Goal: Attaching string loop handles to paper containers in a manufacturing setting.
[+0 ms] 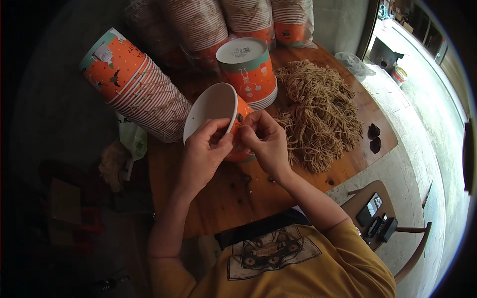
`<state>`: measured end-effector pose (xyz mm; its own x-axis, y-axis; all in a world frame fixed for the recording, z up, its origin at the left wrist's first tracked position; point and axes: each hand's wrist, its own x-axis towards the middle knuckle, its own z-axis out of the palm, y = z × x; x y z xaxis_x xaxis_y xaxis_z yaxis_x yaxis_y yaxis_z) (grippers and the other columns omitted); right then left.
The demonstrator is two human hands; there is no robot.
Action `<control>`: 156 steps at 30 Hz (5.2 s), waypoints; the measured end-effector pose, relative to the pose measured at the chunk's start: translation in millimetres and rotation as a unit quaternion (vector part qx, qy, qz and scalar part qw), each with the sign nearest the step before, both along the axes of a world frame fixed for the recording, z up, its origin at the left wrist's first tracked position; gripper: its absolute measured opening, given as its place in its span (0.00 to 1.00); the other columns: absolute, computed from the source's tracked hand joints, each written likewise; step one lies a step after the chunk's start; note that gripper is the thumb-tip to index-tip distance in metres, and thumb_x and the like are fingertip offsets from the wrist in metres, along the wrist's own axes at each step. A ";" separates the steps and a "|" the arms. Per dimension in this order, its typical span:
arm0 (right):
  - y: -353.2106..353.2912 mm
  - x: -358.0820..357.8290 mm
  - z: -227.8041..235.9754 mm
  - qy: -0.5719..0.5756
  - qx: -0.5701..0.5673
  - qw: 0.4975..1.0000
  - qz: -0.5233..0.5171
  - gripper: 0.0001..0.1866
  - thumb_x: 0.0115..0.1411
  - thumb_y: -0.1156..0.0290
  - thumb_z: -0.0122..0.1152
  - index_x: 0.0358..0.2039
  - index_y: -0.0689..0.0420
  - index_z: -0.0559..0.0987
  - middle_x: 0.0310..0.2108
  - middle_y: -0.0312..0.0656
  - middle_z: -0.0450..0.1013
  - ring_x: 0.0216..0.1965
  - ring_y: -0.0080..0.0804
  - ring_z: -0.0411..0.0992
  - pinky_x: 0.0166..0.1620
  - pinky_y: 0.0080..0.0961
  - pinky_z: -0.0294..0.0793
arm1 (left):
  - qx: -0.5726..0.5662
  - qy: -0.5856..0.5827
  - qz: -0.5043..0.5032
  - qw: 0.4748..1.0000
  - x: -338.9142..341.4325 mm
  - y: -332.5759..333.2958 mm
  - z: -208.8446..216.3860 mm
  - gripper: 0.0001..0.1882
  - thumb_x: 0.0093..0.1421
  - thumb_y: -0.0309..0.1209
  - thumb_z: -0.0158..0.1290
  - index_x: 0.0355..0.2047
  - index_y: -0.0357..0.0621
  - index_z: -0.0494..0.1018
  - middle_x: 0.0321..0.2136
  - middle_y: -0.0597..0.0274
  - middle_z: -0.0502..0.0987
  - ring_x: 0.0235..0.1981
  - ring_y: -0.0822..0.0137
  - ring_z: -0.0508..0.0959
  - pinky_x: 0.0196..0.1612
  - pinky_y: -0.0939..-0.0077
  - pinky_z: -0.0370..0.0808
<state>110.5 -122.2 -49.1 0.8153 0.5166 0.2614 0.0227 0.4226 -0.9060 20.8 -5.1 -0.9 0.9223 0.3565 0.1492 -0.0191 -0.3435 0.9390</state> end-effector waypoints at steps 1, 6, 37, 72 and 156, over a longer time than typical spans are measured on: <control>0.2 0.0 0.0 0.001 -0.003 1.000 -0.001 0.03 0.56 0.77 0.55 0.29 0.61 0.71 0.20 0.29 0.66 0.23 0.11 0.64 0.28 0.12 0.66 | 0.000 0.000 0.000 1.000 -0.2 0.0 0.4 0.13 0.60 0.23 0.50 0.46 0.34 0.71 0.37 0.62 0.74 0.37 0.76 0.75 0.40 0.81 0.74; 0.2 -1.6 1.2 0.013 0.007 1.000 0.006 0.03 0.57 0.76 0.56 0.30 0.61 0.71 0.20 0.30 0.68 0.23 0.11 0.65 0.28 0.13 0.67 | -0.014 0.015 -0.011 1.000 -1.8 -2.3 5.8 0.13 0.60 0.24 0.51 0.46 0.33 0.72 0.38 0.64 0.72 0.36 0.77 0.74 0.39 0.83 0.72; -9.7 -4.9 -7.9 -0.028 -0.003 0.997 0.068 0.06 0.61 0.71 0.57 0.35 0.60 0.73 0.26 0.31 0.73 0.28 0.13 0.69 0.34 0.12 0.69 | 0.322 -0.157 0.026 0.933 0.9 -10.8 -0.2 0.05 0.59 0.21 0.51 0.36 0.38 0.69 0.33 0.58 0.71 0.33 0.62 0.76 0.32 0.71 0.74; -16.7 -3.9 11.1 -0.163 -0.133 0.975 -0.068 0.05 0.59 0.74 0.57 0.32 0.61 0.71 0.20 0.36 0.73 0.23 0.16 0.70 0.27 0.17 0.70 | -0.091 0.010 -0.041 0.995 -4.9 -13.3 10.6 0.13 0.63 0.23 0.46 0.47 0.35 0.69 0.38 0.64 0.75 0.39 0.78 0.74 0.45 0.83 0.72; -18.0 105.1 50.0 -0.266 -0.180 0.928 0.191 0.06 0.63 0.75 0.50 0.40 0.60 0.72 0.32 0.33 0.69 0.34 0.16 0.67 0.39 0.17 0.69 | -0.237 0.097 -0.178 0.950 70.6 2.8 -9.6 0.08 0.64 0.31 0.48 0.38 0.40 0.72 0.29 0.70 0.72 0.32 0.79 0.69 0.40 0.83 0.67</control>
<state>215.6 -140.3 0.8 0.3604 0.8731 0.3285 0.4174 0.1640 -0.8938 91.4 -2.2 -10.5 0.9907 0.0006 -0.1358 0.1349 0.1155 0.9841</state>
